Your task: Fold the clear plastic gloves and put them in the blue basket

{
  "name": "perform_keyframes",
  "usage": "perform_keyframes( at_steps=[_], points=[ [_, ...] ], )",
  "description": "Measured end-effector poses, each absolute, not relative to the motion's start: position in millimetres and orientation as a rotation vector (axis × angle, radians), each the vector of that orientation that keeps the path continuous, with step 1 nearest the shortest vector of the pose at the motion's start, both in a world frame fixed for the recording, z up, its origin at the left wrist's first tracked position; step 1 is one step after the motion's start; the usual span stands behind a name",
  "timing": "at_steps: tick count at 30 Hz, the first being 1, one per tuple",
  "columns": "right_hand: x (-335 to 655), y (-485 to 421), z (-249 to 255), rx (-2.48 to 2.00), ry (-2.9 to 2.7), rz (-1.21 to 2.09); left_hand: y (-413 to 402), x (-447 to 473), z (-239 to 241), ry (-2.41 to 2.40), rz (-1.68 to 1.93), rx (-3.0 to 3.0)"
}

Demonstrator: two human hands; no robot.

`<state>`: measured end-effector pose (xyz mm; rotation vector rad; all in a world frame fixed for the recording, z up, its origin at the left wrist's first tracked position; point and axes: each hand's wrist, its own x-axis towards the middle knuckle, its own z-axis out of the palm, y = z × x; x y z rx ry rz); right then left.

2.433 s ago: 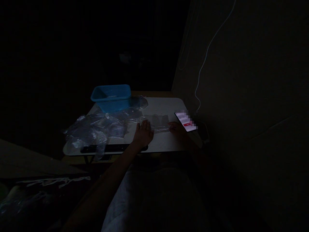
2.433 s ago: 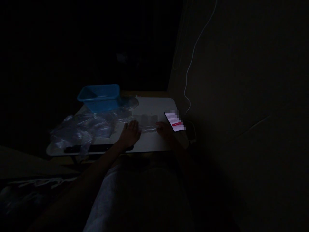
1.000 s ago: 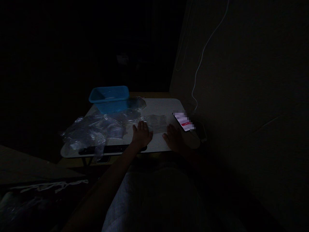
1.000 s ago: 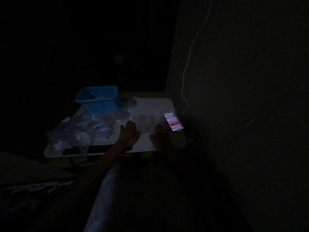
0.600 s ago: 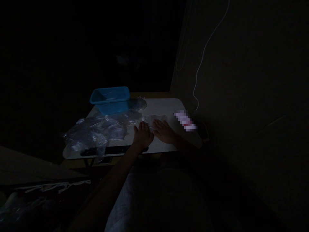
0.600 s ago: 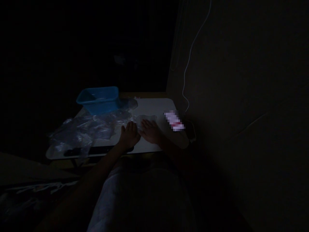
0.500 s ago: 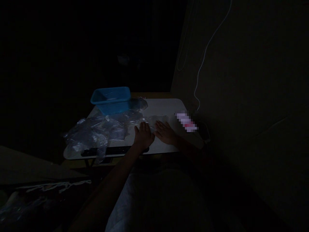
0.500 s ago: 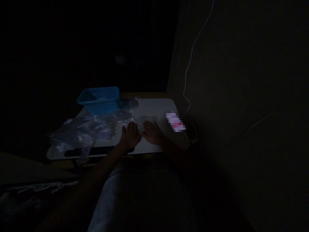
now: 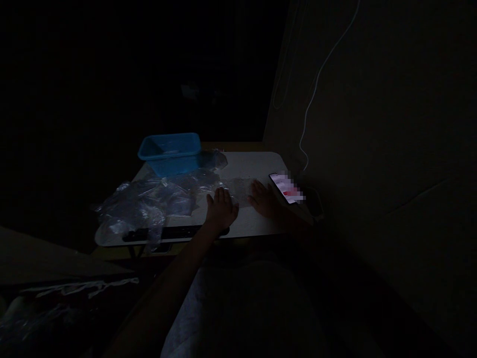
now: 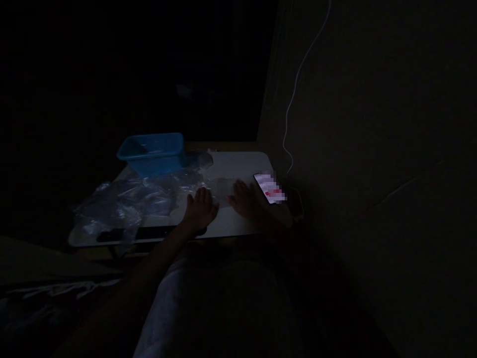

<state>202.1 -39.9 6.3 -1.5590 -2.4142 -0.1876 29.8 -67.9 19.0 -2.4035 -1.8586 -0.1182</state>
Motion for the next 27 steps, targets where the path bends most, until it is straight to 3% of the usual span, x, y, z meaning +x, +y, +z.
perform_keyframes(
  at_steps=[6, 18, 27],
  points=[
    [188, -41, 12, -1.312, -2.632, -0.142, -67, 29, 17, -1.844, -0.127, -2.400],
    [218, 3, -5, -1.455, -2.539, -0.313, -66, 29, 14, -1.867, -0.111, -2.402],
    [210, -20, 6, -1.473, -2.515, -0.311, -67, 29, 13, -1.854, -0.113, -2.380]
  ],
)
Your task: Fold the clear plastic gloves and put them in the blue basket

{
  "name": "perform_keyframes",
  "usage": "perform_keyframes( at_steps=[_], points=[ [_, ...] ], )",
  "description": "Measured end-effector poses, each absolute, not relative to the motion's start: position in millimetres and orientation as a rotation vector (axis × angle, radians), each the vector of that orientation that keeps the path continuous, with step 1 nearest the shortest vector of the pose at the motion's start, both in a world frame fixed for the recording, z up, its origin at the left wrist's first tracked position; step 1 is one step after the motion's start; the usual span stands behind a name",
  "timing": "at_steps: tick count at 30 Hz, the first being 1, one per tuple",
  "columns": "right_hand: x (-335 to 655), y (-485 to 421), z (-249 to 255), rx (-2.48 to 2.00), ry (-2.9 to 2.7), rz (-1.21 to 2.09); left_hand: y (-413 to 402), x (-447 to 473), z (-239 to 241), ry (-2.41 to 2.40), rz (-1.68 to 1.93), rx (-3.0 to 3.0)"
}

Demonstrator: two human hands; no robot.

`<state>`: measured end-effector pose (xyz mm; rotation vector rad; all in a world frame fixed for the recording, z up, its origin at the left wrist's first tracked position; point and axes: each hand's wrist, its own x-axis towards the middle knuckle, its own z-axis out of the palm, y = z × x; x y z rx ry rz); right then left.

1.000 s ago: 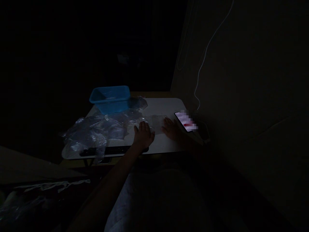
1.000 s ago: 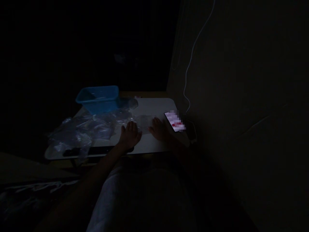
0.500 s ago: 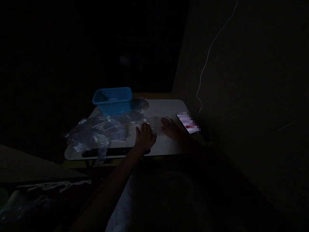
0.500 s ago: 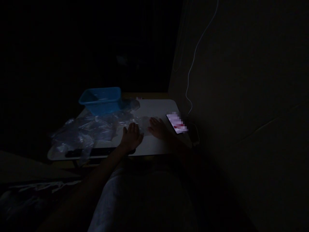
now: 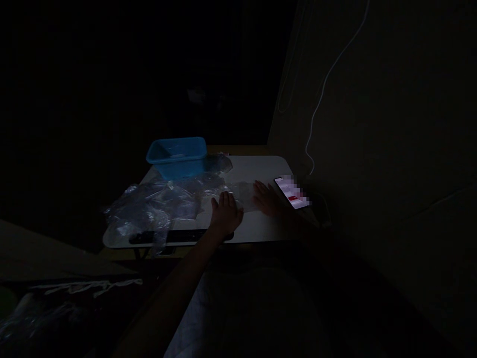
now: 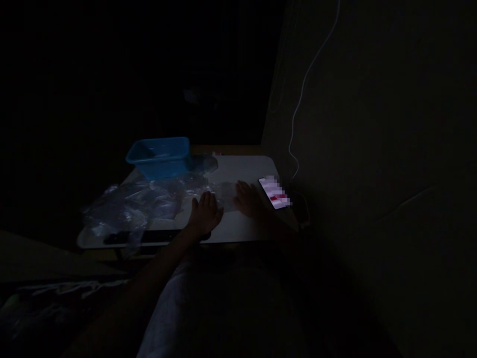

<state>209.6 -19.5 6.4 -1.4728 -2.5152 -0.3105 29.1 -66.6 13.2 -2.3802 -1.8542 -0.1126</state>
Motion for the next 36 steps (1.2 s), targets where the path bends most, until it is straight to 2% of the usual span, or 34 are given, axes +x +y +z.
perform_keyframes(
  at_steps=[7, 17, 22, 27, 30, 36],
  points=[
    [201, -34, -1, -1.562, -2.505, -0.234, -67, 28, 12, -1.851, -0.143, -2.385],
    [210, -44, -3, -1.622, -2.446, -0.264, -67, 19, 7, -1.973, -0.508, -2.235],
    [215, -54, -2, -1.638, -2.424, -0.269, -62, 27, 18, -1.748, -0.583, -2.425],
    [215, -57, 1, -1.658, -2.437, -0.230, -49, 58, 28, -1.318, -0.444, -3.007],
    [214, -58, 2, -1.653, -2.443, -0.194, -41, 65, 26, -1.377, -0.320, -3.141],
    [213, -59, 0, -1.659, -2.424, -0.224, -34, 48, 23, -1.477, -0.092, -3.044]
  ],
)
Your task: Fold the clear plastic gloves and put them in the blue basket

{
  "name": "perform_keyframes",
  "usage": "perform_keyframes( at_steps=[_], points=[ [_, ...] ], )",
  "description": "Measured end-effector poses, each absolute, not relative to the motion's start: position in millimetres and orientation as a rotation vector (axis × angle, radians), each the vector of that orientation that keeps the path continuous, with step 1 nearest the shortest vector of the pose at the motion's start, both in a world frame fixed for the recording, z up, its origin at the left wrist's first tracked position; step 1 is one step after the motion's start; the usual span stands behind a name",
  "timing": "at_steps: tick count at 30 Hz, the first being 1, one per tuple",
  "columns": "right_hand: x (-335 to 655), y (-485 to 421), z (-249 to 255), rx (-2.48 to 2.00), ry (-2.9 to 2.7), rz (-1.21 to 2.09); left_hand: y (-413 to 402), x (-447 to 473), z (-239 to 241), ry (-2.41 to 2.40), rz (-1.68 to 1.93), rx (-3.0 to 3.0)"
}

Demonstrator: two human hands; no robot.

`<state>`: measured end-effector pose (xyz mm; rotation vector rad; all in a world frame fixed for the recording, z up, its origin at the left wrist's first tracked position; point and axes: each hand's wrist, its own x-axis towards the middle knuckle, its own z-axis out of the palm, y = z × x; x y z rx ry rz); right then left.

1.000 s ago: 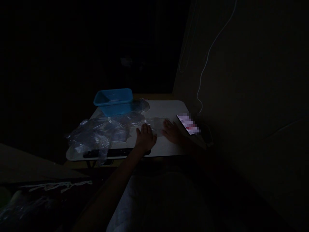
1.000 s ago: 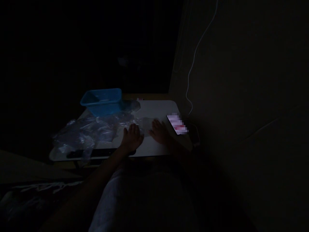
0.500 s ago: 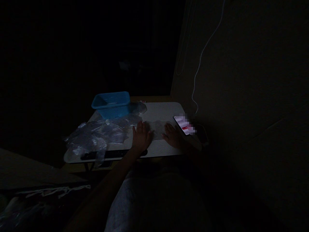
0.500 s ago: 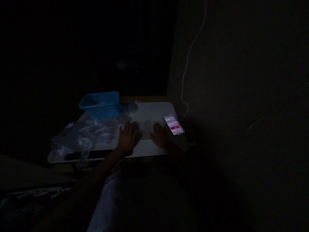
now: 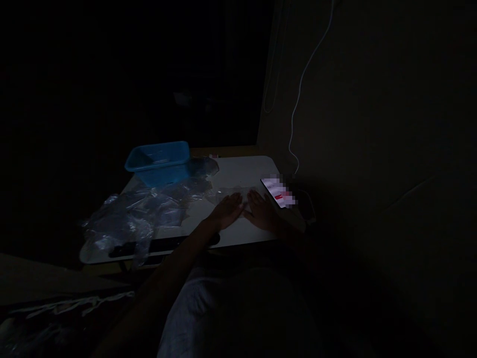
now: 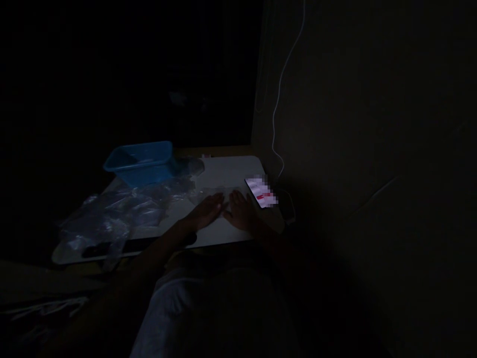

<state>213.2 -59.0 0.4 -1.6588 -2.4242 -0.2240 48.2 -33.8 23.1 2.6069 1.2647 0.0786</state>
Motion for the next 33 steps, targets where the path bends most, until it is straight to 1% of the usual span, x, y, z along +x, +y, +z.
perform_keyframes(
  at_steps=[5, 10, 23, 31, 33],
  points=[
    [213, -61, 3, -1.649, -2.429, -0.226, -27, 41, 20, 1.431, 0.070, 2.673],
    [213, -62, 6, -1.647, -2.434, -0.216, -17, 34, 14, 1.475, 0.117, 2.783],
    [214, -62, 5, -1.654, -2.441, -0.235, -11, 24, 16, 1.738, 0.100, 2.718],
    [213, -62, 6, -1.651, -2.433, -0.237, -11, 20, 27, 2.049, 0.272, 2.630],
    [213, -61, 5, -1.657, -2.433, -0.241, -14, 18, 33, 2.051, 0.331, 2.630]
  ],
)
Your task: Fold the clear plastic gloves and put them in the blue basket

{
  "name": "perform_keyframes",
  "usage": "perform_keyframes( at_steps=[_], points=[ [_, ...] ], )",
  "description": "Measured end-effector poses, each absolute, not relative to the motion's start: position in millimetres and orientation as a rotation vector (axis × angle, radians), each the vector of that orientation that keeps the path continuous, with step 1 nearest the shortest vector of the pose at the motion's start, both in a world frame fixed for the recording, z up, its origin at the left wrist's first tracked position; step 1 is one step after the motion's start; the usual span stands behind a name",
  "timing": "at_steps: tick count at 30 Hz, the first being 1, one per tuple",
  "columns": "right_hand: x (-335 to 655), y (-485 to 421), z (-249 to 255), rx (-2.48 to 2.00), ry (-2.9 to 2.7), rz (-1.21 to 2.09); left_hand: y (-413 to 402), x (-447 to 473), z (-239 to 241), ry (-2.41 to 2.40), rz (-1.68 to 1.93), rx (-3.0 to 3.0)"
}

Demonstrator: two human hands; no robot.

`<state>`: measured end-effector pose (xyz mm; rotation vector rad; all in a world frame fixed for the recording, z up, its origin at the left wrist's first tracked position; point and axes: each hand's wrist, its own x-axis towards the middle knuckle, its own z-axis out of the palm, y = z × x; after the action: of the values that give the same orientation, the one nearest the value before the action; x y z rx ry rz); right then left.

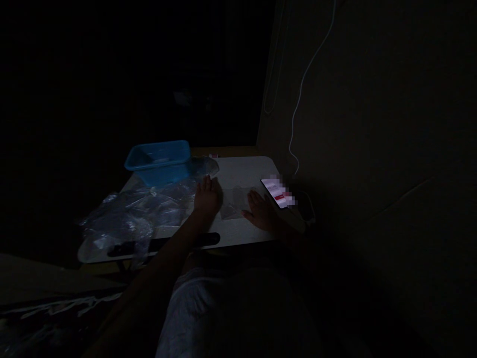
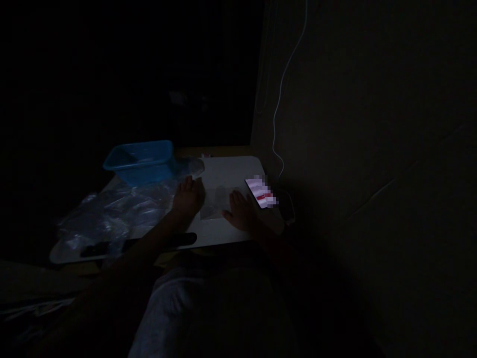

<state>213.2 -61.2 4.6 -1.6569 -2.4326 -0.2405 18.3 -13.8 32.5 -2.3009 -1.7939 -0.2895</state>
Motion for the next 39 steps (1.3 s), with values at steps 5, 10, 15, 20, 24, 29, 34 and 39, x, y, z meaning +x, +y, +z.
perform_keyframes(
  at_steps=[5, 10, 15, 20, 24, 29, 34, 39],
  points=[
    [214, -59, 0, -1.666, -2.425, -0.250, -30, 33, 32, -1.512, -0.446, -2.607],
    [214, -59, 0, -1.655, -2.439, -0.249, -35, 46, 14, -1.478, -0.279, -2.713],
    [214, -61, 3, -1.657, -2.426, -0.244, -27, 25, 11, -1.672, -0.154, -2.574],
    [214, -61, 3, -1.651, -2.416, -0.256, -24, 13, 16, -1.736, -0.117, -2.523],
    [215, -60, 1, -1.639, -2.424, -0.234, -24, 15, 14, -1.742, -0.119, -2.521],
    [223, -55, 1, -1.621, -2.356, -0.234, -20, 15, 11, -1.748, -0.124, -2.532],
    [225, -53, 10, -1.541, -2.451, -0.194, -20, 16, 11, -1.734, -0.145, -2.526],
    [208, -54, 15, -1.291, -2.655, -0.195, -24, 17, 14, -1.729, -0.143, -2.515]
  ],
)
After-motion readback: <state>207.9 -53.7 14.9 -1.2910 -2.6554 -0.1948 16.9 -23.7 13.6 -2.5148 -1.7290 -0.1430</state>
